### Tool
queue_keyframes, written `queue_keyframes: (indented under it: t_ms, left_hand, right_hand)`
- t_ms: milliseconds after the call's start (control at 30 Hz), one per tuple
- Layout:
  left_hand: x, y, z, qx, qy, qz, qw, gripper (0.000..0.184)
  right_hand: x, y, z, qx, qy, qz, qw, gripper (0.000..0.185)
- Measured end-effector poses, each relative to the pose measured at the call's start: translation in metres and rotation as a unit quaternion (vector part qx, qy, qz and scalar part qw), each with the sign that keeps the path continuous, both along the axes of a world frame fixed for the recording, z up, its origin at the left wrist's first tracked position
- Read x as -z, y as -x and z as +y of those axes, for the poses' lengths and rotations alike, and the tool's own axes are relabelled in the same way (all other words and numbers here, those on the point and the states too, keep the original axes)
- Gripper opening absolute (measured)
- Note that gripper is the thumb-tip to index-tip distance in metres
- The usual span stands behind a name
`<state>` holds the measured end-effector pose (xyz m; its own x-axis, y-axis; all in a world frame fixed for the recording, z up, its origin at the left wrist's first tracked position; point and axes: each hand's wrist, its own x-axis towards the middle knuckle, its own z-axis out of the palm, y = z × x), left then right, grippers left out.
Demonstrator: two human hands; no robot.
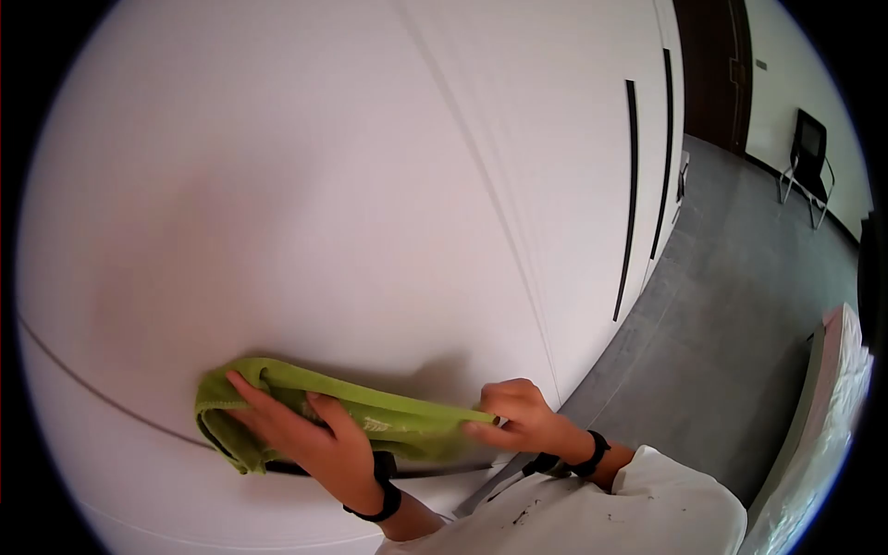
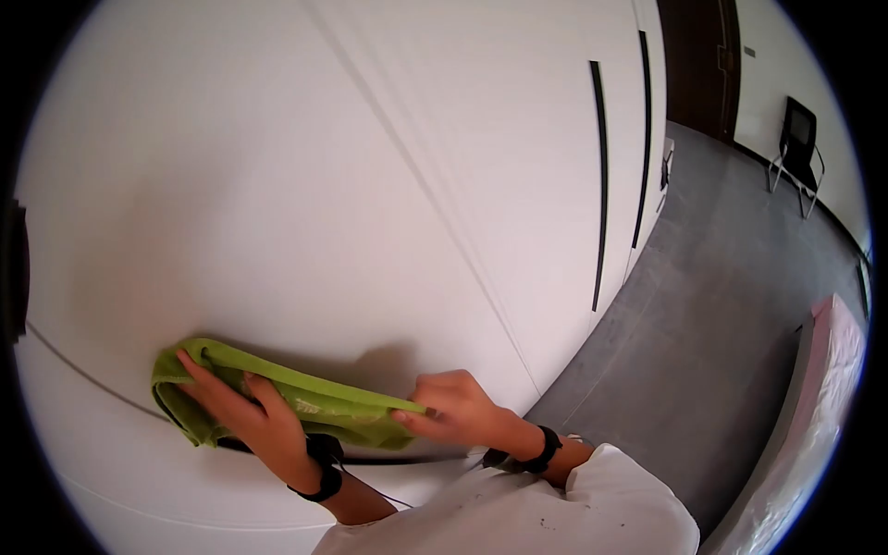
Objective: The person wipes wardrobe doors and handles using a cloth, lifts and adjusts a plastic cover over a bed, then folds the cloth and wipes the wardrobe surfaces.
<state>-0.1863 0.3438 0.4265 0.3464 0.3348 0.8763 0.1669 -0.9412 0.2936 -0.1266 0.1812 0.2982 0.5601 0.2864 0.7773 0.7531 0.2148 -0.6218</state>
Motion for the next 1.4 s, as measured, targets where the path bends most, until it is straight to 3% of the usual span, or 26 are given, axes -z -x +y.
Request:
queue_keyframes:
  t_ms: [133, 233, 300, 433, 500, 567, 700, 800, 900, 933, 1000, 1033, 1100, 1167, 1233, 1267, 1300, 1400]
  left_hand:
    - [0.006, -0.025, -0.023, -0.015, -0.067, 0.030, 0.997, 0.070]
    - [0.017, -0.062, -0.057, 0.014, -0.090, 0.051, 0.994, 0.072]
    - [0.022, -0.086, -0.078, -0.009, -0.080, 0.125, 0.989, 0.071]
    - [0.028, -0.117, -0.124, 0.074, -0.026, 0.168, 0.983, 0.069]
    - [0.039, -0.139, -0.135, 0.176, -0.074, 0.099, 0.976, 0.067]
    - [0.042, -0.153, -0.149, 0.204, -0.064, 0.104, 0.971, 0.066]
    - [0.079, -0.184, -0.166, 0.254, -0.046, 0.052, 0.965, 0.063]
    - [0.092, -0.203, -0.176, 0.206, -0.042, 0.050, 0.976, 0.065]
    - [0.098, -0.214, -0.189, 0.098, -0.084, -0.016, 0.991, 0.067]
    - [0.095, -0.217, -0.198, 0.045, -0.095, -0.001, 0.994, 0.068]
    - [0.095, -0.230, -0.216, 0.066, -0.080, -0.003, 0.995, 0.067]
    - [0.093, -0.241, -0.223, 0.091, -0.070, -0.009, 0.993, 0.067]
    - [0.090, -0.266, -0.231, 0.127, -0.063, -0.054, 0.988, 0.066]
    - [0.086, -0.273, -0.241, 0.269, -0.100, -0.038, 0.957, 0.061]
    - [0.084, -0.284, -0.260, 0.273, -0.101, -0.032, 0.956, 0.066]
    - [0.089, -0.294, -0.266, 0.329, -0.080, -0.067, 0.939, 0.067]
    - [0.090, -0.307, -0.275, 0.381, -0.062, -0.106, 0.917, 0.068]
    - [0.072, -0.339, -0.304, 0.361, -0.097, -0.219, 0.901, 0.073]
  right_hand:
    - [0.000, -0.013, -0.029, 0.043, 0.038, 0.118, 0.991, 0.026]
    - [0.011, -0.036, -0.067, 0.156, 0.105, 0.052, 0.981, 0.028]
    - [0.019, -0.044, -0.084, 0.185, 0.114, 0.046, 0.975, 0.028]
    - [0.017, -0.033, -0.128, 0.212, 0.154, 0.085, 0.961, 0.027]
    - [0.012, -0.031, -0.146, 0.265, 0.156, 0.104, 0.946, 0.026]
    - [0.015, -0.036, -0.162, 0.325, 0.185, 0.080, 0.924, 0.025]
    - [0.007, -0.073, -0.188, 0.423, 0.131, 0.012, 0.896, 0.023]
    - [-0.001, -0.104, -0.210, 0.540, 0.035, 0.014, 0.841, 0.023]
    - [-0.007, -0.142, -0.228, 0.517, 0.010, 0.028, 0.855, 0.021]
    - [-0.005, -0.152, -0.225, 0.436, -0.004, -0.001, 0.900, 0.021]
    - [-0.006, -0.161, -0.218, 0.185, 0.077, 0.106, 0.974, 0.056]
    - [-0.008, -0.166, -0.218, 0.090, 0.158, 0.200, 0.963, 0.072]
    - [0.011, -0.192, -0.215, 0.009, 0.159, 0.237, 0.959, 0.078]
    - [0.030, -0.215, -0.211, 0.116, 0.139, 0.179, 0.967, 0.073]
    - [0.024, -0.234, -0.218, 0.211, 0.148, 0.088, 0.962, 0.066]
    - [0.028, -0.250, -0.224, 0.198, 0.154, 0.086, 0.964, 0.052]
    - [0.025, -0.261, -0.238, 0.192, 0.163, 0.078, 0.965, 0.052]
    - [-0.004, -0.281, -0.283, 0.172, 0.168, 0.002, 0.971, 0.035]
